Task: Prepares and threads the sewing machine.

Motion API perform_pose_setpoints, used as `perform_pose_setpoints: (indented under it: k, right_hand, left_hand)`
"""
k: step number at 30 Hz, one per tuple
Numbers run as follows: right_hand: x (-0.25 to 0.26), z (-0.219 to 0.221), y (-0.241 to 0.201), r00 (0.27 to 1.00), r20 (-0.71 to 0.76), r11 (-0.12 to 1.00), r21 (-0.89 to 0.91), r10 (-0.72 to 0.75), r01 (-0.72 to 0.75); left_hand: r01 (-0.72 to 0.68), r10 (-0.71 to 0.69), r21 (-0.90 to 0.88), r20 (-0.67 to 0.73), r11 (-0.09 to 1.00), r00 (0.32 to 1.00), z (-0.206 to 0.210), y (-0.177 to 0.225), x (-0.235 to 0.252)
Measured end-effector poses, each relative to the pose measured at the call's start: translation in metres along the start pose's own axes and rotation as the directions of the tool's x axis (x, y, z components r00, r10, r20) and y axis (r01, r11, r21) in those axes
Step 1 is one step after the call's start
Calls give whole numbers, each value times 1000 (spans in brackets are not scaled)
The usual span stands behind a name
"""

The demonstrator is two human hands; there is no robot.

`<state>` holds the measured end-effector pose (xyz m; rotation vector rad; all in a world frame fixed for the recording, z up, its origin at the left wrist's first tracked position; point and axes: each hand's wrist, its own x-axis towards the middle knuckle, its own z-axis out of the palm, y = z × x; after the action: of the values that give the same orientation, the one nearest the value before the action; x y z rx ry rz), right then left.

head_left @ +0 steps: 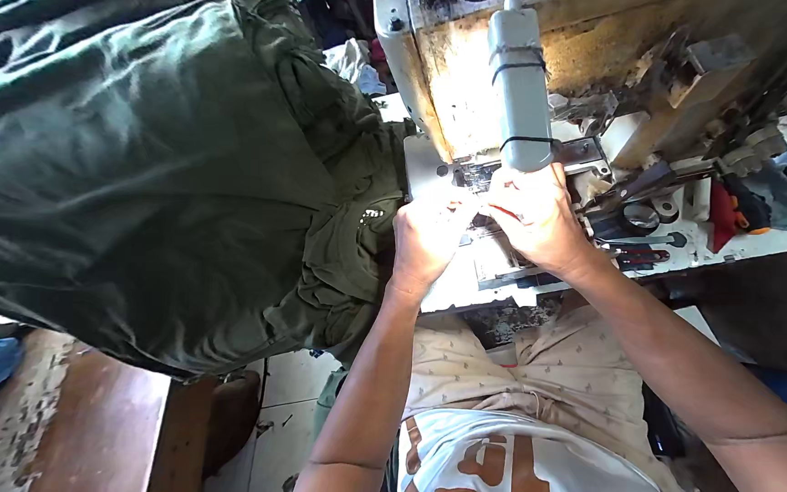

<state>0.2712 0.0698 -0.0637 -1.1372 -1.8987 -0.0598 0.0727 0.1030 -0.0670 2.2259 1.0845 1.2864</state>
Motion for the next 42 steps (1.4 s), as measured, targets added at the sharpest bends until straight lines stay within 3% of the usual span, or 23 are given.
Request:
perform_pose_setpoints:
  k: [9,26,30,34,42]
  right_hand:
    - [3,-2,-2,999,10,999,11,-33,33]
    - [5,5,10,999,33,997,67,34,-36]
    - [8,3,13,998,45,999,-32,44,-42]
    - [11,0,22,993,93,980,-191,79,-61]
    - [10,4,33,995,88,964,-267,38,-13]
  left_hand:
    - [8,-15,107,63,994,998,-5,8,-5]
    - [17,-18,149,8,989,1000,2,1,1]
    - [12,-9,85,-29,996,1000,1,-1,-4]
    - [7,3,142,-68,990,998,4,5,-8]
    - [-26,37,199,-52,980,998,3,11,-10]
